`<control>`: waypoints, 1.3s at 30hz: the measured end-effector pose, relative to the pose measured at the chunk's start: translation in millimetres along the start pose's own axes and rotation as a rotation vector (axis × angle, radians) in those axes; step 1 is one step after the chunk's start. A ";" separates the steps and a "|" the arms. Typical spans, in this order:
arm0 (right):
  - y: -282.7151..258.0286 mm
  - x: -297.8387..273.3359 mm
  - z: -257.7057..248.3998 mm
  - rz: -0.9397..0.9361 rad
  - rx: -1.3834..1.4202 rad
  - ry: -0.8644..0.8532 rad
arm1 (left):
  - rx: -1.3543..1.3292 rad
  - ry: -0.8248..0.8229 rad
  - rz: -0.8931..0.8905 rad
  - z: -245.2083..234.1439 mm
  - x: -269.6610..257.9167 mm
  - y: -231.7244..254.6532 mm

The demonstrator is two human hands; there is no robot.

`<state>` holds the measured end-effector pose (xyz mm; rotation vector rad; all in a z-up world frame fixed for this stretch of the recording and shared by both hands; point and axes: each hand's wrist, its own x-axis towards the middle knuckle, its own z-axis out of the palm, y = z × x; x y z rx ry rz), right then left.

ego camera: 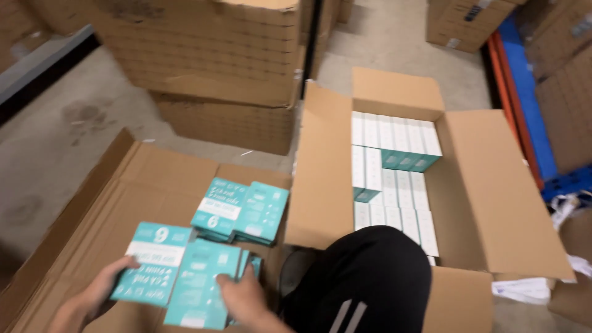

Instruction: Packing and organizing small product boxes into a larger shipping container in a warehouse setting.

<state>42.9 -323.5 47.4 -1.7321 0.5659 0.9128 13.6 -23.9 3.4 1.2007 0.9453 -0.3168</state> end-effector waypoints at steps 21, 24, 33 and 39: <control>-132.0 171.6 -326.6 -0.314 -0.369 0.538 | 1.034 0.382 0.741 286.5 -147.8 144.3; -145.9 162.2 -331.7 -0.214 -0.391 0.534 | 0.810 0.365 0.665 196.7 -48.5 102.7; -139.6 181.6 -362.4 -0.093 -0.367 0.573 | 0.474 0.434 0.714 220.1 -85.1 85.2; -188.9 31.2 -360.9 -0.544 0.051 0.620 | 0.444 0.061 0.630 283.1 -133.9 161.8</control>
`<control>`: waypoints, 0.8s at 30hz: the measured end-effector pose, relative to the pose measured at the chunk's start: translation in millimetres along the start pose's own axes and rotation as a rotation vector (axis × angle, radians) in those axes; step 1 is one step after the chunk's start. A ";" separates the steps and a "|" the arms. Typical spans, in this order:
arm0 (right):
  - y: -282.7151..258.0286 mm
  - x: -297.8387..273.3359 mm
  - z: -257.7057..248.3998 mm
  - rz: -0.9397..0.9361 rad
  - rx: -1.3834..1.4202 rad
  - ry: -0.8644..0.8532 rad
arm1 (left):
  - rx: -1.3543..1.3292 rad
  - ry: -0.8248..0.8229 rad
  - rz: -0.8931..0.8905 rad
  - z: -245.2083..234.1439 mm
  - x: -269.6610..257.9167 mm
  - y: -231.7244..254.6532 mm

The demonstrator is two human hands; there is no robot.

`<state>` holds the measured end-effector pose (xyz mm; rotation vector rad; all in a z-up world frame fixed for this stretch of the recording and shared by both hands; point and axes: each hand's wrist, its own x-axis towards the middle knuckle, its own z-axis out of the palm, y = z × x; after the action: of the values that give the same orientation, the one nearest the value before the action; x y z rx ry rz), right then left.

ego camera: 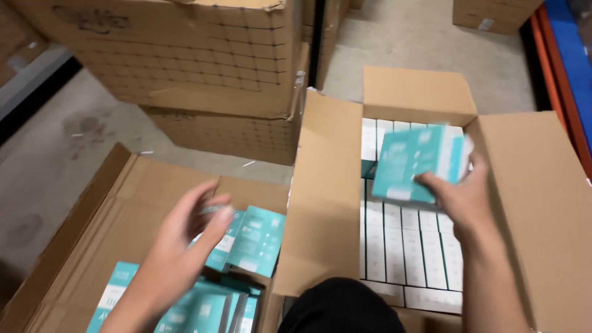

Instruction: Packing and organizing small product boxes into a larger shipping container in a warehouse setting.

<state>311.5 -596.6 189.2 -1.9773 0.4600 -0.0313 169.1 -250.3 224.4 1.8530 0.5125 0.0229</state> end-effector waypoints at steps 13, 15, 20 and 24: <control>-87.4 -113.8 69.8 -0.219 -0.145 -0.981 | -0.639 -0.122 -0.400 -55.4 81.7 -30.2; -67.1 -93.6 49.3 -0.204 -0.141 -0.910 | -0.522 -0.113 -0.479 -74.7 110.2 -82.7; -43.3 -49.8 -16.6 -0.028 -0.134 -0.553 | -0.277 -0.113 -0.661 -85.7 139.9 -145.5; -11.0 -9.7 -67.2 0.117 0.007 -0.246 | -0.199 -0.242 -0.762 -58.3 130.3 -134.4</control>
<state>290.7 -647.6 230.4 -1.9130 0.4118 0.2804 226.4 -117.9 91.7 1.3485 0.9724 -0.6299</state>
